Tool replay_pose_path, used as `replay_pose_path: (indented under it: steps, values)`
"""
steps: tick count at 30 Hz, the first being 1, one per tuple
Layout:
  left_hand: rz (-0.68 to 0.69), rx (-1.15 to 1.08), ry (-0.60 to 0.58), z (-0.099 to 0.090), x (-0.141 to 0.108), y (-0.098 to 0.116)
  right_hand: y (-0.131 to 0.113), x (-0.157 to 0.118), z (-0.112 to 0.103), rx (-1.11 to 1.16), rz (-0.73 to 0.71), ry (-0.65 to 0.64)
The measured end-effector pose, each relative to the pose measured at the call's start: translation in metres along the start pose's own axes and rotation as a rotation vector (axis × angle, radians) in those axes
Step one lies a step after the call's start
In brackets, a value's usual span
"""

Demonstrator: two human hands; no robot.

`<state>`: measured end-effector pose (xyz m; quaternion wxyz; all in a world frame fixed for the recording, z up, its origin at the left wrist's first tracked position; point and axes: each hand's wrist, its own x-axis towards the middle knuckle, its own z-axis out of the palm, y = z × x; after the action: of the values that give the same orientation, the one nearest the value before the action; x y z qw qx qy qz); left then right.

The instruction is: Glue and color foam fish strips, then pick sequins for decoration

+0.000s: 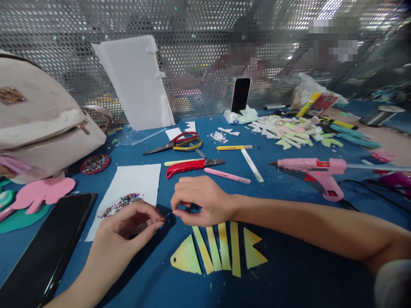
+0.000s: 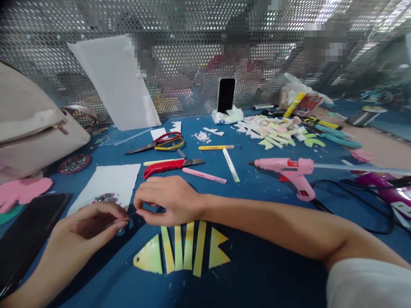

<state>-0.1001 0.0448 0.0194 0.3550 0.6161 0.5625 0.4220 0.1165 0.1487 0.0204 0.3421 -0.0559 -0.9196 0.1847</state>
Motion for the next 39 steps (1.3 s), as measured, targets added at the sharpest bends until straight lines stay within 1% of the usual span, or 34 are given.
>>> replay_pose_path:
  steps: [6,10,18,22,28,32,36,39]
  values:
    - [-0.004,-0.001,-0.015,-0.0018,0.0000,-0.0023,0.0008,-0.0008,0.0003,-0.044,0.002,-0.051]
    - [0.001,0.007,-0.022,-0.0021,-0.0001,-0.0050,0.0001,-0.0001,-0.0001,-0.017,0.002,-0.005]
    - [-0.018,-0.005,-0.031,-0.0015,0.0007,-0.0072,0.0004,-0.0007,-0.0008,0.008,-0.008,0.033]
    - [-0.006,-0.007,-0.032,-0.0023,0.0009,-0.0074,0.0007,-0.0013,-0.0002,-0.013,-0.003,0.008]
    - [0.011,0.005,-0.033,-0.0029,0.0018,-0.0061,0.0014,-0.0017,0.0013,-0.012,-0.015,0.027]
    - [0.023,0.033,-0.024,-0.0026,0.0022,-0.0046,0.0013,-0.0009,0.0013,-0.033,-0.016,0.005]
    - [0.054,0.067,-0.016,-0.0020,0.0023,-0.0014,0.0004,-0.0004,0.0005,-0.085,-0.027,-0.046]
    - [0.091,0.083,-0.023,-0.0013,0.0028,0.0014,-0.0001,-0.0006,0.0011,-0.111,-0.060,-0.030]
